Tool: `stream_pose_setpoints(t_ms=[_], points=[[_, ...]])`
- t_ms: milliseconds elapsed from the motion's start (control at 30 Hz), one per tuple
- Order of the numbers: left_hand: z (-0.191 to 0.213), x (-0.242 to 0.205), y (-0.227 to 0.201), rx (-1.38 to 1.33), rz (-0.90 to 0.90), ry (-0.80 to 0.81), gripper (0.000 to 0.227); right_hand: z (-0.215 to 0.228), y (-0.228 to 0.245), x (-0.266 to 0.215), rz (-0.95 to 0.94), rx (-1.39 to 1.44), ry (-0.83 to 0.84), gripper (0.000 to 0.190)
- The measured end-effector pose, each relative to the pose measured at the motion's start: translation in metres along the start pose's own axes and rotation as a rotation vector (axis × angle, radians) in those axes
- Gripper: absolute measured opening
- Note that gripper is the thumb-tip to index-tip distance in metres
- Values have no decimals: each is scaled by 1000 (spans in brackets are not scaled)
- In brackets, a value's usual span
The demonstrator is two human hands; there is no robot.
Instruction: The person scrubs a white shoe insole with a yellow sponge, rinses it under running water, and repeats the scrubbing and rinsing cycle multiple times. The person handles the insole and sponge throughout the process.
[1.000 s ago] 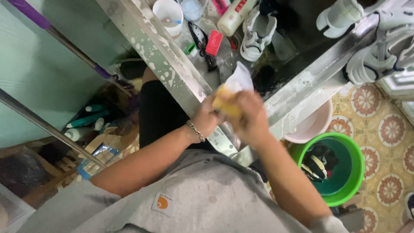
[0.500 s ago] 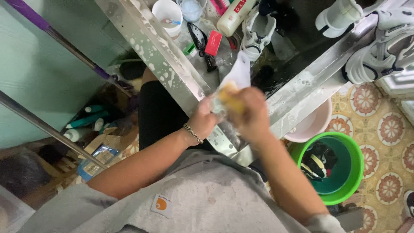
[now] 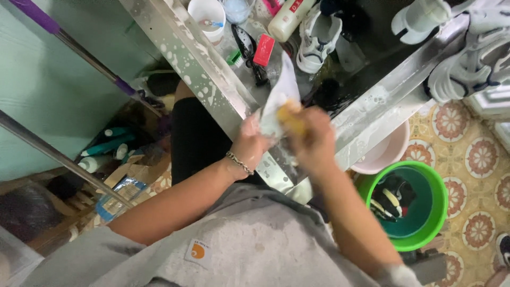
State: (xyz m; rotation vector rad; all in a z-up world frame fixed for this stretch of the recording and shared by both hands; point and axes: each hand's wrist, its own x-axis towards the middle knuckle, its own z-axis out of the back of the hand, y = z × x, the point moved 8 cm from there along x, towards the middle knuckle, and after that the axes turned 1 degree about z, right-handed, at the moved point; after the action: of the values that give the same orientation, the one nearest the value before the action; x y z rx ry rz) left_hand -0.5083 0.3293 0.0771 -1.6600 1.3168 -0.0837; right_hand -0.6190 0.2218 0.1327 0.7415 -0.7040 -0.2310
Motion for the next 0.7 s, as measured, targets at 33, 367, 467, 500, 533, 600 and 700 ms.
stream_pose_setpoints(t_ms=[33, 367, 467, 500, 533, 600, 700], points=[[-2, 1, -3, 21, -3, 27, 82, -12, 13, -3, 21, 73, -7, 21], [-6, -11, -22, -65, 36, -22, 93, 5, 30, 15, -91, -40, 22, 32], [-16, -31, -38, 110, 9, -8, 96, 34, -7, 13, -120, -227, -51, 23], [-14, -35, -44, 26, 18, -61, 95, 49, -22, 15, -272, -120, -130, 28], [-11, -39, -51, -59, 27, -113, 94, 61, -36, 15, -423, -10, -208, 34], [-20, -40, -63, -16, 41, -90, 98, 49, -27, 21, -670, 285, -343, 34], [-27, -38, -62, 53, 22, -52, 96, 19, -22, 13, -987, 661, -539, 46]])
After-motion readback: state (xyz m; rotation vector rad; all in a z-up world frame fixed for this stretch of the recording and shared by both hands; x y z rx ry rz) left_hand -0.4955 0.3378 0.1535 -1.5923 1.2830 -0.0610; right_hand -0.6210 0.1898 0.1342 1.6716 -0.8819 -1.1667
